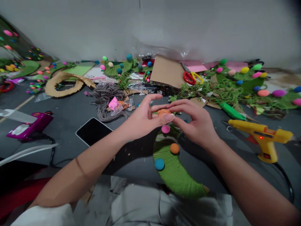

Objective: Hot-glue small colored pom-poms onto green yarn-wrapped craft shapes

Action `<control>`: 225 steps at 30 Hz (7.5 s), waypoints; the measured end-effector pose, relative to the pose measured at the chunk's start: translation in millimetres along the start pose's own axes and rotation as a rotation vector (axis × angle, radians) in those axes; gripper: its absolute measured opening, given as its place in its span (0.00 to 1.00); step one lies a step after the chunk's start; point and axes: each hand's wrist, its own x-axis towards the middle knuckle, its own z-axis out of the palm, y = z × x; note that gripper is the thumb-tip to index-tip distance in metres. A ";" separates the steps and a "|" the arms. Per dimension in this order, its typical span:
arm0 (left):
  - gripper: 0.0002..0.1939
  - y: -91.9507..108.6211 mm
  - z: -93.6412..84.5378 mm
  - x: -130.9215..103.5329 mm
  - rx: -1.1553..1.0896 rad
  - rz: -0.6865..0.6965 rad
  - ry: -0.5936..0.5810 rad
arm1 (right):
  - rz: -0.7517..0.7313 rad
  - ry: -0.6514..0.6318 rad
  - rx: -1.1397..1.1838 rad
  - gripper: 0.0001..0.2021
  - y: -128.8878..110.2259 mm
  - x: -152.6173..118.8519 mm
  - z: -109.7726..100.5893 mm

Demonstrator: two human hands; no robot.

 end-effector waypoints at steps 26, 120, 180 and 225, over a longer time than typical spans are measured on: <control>0.16 10.5 -10.3 3.7 0.157 0.085 0.117 | 0.074 0.227 -0.171 0.06 9.1 2.7 -25.3; 0.38 4.0 1.0 -0.5 0.063 0.029 0.053 | 0.326 0.365 0.088 0.08 11.1 10.0 -15.7; 0.30 0.4 -2.8 3.9 0.093 0.001 0.023 | 0.180 0.023 0.079 0.04 -1.7 3.6 5.9; 0.27 51.8 -174.9 -22.0 1.302 -0.146 0.105 | 0.552 -0.056 0.391 0.28 10.6 7.8 -13.8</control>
